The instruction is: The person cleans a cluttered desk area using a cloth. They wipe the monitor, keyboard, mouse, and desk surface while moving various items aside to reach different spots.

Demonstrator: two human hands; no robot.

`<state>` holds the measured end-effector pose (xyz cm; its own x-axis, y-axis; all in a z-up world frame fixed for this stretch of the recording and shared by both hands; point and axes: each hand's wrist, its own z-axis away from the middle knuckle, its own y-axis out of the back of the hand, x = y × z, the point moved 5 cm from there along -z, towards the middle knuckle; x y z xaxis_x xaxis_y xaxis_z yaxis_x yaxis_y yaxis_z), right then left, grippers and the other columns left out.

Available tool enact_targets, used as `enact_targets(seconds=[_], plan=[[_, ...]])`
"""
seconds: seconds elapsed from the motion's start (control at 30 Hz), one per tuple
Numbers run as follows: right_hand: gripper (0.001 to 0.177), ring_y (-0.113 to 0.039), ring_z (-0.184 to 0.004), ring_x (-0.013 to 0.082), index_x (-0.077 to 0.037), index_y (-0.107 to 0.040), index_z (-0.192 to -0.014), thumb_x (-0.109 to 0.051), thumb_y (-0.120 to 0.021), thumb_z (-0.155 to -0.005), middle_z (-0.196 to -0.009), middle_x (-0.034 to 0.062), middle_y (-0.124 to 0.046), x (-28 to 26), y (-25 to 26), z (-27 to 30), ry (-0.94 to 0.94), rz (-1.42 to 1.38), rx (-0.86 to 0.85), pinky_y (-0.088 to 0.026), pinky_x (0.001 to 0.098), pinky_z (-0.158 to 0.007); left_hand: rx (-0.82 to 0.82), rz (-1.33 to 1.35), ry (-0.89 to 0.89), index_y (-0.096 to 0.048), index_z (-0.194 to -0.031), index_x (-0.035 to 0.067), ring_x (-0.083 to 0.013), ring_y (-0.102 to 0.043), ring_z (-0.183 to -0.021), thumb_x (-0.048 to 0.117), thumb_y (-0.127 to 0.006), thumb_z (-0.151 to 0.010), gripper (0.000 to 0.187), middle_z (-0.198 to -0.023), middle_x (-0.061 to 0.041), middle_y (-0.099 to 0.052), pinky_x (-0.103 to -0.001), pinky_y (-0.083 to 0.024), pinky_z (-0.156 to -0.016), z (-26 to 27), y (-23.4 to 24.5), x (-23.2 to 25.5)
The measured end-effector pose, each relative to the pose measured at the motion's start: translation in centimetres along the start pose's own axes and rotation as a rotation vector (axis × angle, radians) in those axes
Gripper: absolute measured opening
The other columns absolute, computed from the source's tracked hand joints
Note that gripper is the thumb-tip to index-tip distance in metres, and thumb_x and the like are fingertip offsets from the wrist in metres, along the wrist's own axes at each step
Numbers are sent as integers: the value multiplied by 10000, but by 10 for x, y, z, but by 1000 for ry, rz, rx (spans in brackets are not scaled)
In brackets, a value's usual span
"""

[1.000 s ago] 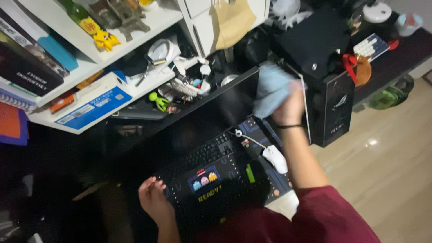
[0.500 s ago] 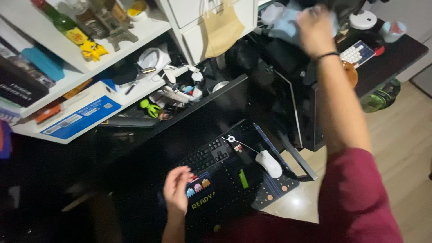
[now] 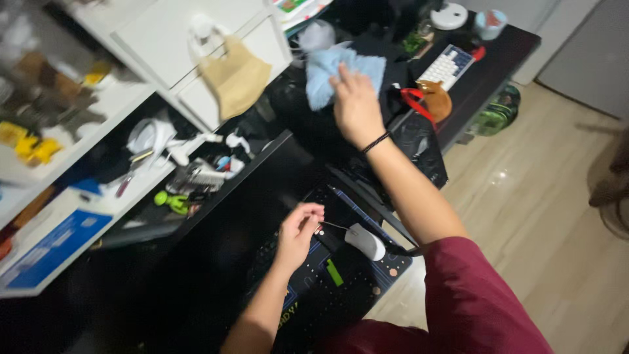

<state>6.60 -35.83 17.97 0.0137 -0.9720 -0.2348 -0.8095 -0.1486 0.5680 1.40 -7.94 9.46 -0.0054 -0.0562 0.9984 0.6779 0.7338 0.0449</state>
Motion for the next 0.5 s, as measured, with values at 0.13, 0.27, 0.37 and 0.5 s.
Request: enact_targets(seconds=[0.13,0.27,0.37,0.5], plan=[[458,-533,-1275,460,-27,-640,-1277,20,-629,-821,-1455,226,-538,-12,17,12,-53,-61,-1,-390,552,-1145,-76,-101,-197,-679,-1153,-4,-147,-700,-1000,16,-569,-1004,186,-1074,-71,-691,-275,-557,-892,-29,-27,25],[419,-501,-1342,481,-31,-620,-1262,64,-624,-855,-1483,204,-538,-21,40,29,-86,-222,61,-421,493,-1175,-81,-101,-222,-682,-1139,-5,-145,-699,-1001,2,-567,-1000,180,-1076,-68,-692,-274,-560,-894,-40,-45,29],[410,-569,-1348,401,-55,-626,-1276,86,-613,-891,-1440,157,-584,-19,62,57,-235,-495,33,-455,440,-1166,-52,-187,-265,-700,-1106,-11,-155,-673,-953,-11,-585,-1001,155,-1035,-80,-691,-276,-540,-844,-49,-45,35],[525,-529,-1362,391,-55,-593,-1379,99,-591,-877,-1445,186,-546,5,89,99,-353,-291,216,-411,439,-1198,18,-365,-370,-712,-1093,-3,-169,-681,-936,-12,-608,-980,154,-1049,-94,-710,-281,-547,-834,-72,-48,52]])
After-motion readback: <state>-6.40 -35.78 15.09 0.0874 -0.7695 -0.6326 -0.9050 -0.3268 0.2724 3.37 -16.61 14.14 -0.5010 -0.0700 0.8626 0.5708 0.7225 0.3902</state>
